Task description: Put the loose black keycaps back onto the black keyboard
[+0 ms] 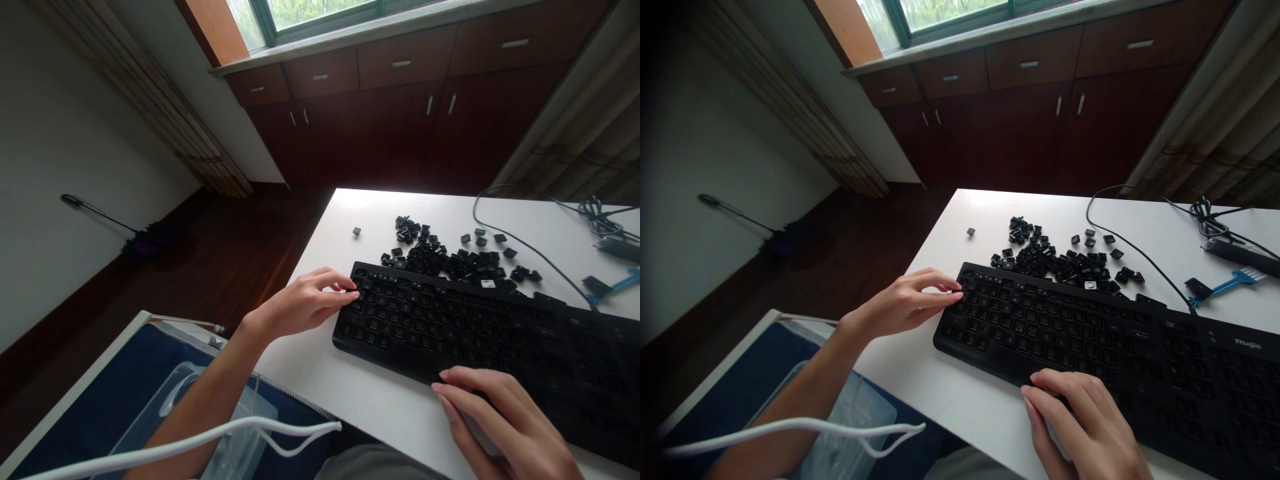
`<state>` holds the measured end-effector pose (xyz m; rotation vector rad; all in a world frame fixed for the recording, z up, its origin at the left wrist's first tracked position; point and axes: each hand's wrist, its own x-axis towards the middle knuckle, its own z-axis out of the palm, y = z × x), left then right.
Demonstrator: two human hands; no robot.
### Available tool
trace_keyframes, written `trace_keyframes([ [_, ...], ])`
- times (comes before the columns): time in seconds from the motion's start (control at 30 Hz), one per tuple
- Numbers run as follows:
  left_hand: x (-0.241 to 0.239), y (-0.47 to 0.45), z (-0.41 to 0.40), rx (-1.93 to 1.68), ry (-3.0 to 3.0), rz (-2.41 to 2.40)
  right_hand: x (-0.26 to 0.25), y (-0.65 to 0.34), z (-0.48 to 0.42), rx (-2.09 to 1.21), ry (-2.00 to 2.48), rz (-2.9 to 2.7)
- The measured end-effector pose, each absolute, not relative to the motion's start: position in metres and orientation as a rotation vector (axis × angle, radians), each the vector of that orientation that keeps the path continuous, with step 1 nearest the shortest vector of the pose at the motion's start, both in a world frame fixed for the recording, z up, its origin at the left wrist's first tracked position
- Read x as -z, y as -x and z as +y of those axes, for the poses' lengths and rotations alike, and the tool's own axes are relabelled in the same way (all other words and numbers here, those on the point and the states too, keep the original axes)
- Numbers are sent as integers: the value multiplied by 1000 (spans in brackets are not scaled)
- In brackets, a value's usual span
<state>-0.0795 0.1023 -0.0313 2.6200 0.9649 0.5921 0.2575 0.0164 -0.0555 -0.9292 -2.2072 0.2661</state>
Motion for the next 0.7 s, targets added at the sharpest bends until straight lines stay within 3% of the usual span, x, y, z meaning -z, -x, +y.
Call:
trace_keyframes([
  [0.2,33,82,101,-677,-2500,911,56,-259,15,-248,920,-2229],
  [0.7,26,84,94,-453,-2544,863,58,-258,15,-288,929,-2234],
])
